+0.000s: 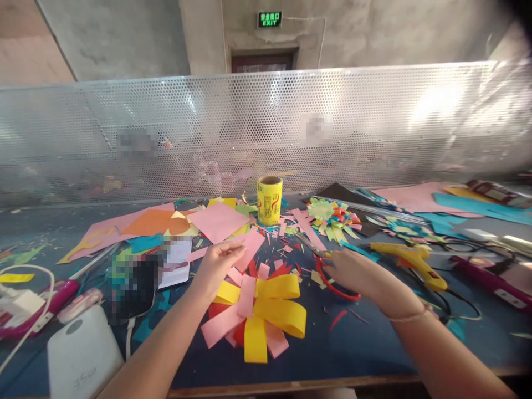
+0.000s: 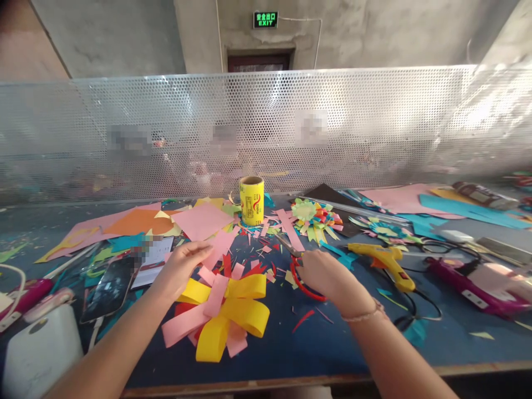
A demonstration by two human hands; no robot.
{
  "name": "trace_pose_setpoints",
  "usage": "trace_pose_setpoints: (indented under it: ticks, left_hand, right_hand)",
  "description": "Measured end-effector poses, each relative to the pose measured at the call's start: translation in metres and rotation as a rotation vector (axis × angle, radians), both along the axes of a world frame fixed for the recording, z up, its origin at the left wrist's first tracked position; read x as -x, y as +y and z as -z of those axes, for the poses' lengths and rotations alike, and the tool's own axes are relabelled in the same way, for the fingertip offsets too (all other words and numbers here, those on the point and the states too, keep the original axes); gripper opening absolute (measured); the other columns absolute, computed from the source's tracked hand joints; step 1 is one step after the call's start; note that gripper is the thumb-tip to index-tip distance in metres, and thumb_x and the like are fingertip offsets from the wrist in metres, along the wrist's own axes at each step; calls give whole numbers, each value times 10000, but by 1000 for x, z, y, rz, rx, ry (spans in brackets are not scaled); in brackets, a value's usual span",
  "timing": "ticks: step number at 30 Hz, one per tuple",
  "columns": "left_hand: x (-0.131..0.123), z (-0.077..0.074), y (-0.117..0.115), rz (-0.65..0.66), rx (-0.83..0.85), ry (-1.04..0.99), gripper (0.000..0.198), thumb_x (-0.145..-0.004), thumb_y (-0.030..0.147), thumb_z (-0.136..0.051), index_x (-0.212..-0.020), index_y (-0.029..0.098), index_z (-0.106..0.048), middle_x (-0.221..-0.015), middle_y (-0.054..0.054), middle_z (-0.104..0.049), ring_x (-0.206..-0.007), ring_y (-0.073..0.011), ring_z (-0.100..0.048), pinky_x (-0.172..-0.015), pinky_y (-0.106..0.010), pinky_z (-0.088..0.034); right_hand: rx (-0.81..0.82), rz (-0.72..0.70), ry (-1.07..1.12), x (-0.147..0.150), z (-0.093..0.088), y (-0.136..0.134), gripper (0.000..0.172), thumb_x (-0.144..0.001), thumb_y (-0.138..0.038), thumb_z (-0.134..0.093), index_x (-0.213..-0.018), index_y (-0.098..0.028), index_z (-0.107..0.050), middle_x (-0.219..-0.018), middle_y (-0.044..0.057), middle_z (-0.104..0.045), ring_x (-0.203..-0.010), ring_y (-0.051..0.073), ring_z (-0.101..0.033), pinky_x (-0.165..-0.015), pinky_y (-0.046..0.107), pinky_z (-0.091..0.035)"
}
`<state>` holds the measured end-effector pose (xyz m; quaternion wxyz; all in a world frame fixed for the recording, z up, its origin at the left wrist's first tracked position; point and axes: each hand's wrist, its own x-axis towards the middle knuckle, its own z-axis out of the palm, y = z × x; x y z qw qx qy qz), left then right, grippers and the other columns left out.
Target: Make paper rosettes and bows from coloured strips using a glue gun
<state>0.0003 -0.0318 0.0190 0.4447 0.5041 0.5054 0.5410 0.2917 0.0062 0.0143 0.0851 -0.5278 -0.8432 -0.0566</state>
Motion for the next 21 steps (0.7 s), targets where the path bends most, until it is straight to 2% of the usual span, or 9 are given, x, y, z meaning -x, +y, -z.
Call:
trace_pose_setpoints:
  ticks: [2,4,6,7,9,12,16,19,21]
  left_hand:
    - [0,-1,-1,11,11,-7,250,-629,353,-733,-800,170,-730,-915,-80,-728,-919,-211,-639,-827,-311,-480]
    - [-2,-3,-3,7,24,24,234,-609,333,-747,-767,162,-728,-846,-72,-728,-845,-203,-647,-743,-288,-493]
    - [-4,-5,-5,13,56,61,228,-597,331,-752,-737,155,-717,-764,-58,-715,-739,-190,-642,-611,-260,-480]
    - [-5,-7,-6,26,70,79,220,-595,330,-751,-720,154,-709,-727,-49,-705,-691,-181,-633,-558,-248,-462]
    - [-6,-10,-8,48,72,105,187,-599,314,-743,-685,158,-687,-687,-35,-690,-645,-167,-619,-527,-236,-446]
    - [-4,-12,-12,82,46,188,132,-634,292,-705,-655,166,-666,-673,-29,-683,-633,-158,-614,-562,-245,-461]
    - [1,-9,-25,174,133,435,117,-677,280,-655,-717,174,-688,-693,-48,-698,-650,-194,-637,-584,-282,-475]
    - [2,-5,-39,190,122,592,123,-704,212,-597,-769,197,-701,-777,-48,-722,-737,-209,-662,-658,-291,-483]
    - [2,-4,-45,206,82,702,161,-721,178,-553,-764,209,-706,-787,-40,-725,-725,-202,-658,-641,-282,-469]
  right_hand:
    - [17,-55,147,15,-10,-5,248,-860,-283,-476,-683,-197,-626,-696,95,-643,-695,196,-609,-622,315,-458]
    - [42,-84,311,41,-19,-9,278,-901,-387,-420,-923,-209,-632,-879,83,-674,-753,166,-623,-661,299,-492]
    - [220,-212,631,70,-24,-11,315,-857,-419,-500,-1062,-193,-577,-941,67,-668,-785,150,-629,-668,275,-508]
    - [285,-265,742,83,-25,-12,315,-831,-413,-537,-1046,-185,-567,-926,56,-664,-772,143,-626,-660,270,-508]
    - [373,-294,862,102,-24,-10,215,-788,-371,-582,-882,-178,-562,-800,23,-641,-700,131,-607,-604,257,-490]
    - [469,-264,879,113,-22,-6,174,-761,-292,-579,-669,-193,-471,-629,-23,-565,-599,114,-572,-518,231,-439]
    - [677,-286,839,107,-18,-4,158,-736,-211,-555,-622,-196,-447,-566,-42,-528,-562,113,-582,-516,225,-432]
    - [690,-324,750,104,-9,-5,125,-715,-181,-553,-611,-186,-484,-580,-31,-558,-576,114,-582,-529,221,-420]
    - [656,-350,681,106,-4,-5,91,-707,-153,-544,-621,-178,-525,-603,-24,-587,-584,109,-571,-527,214,-400]
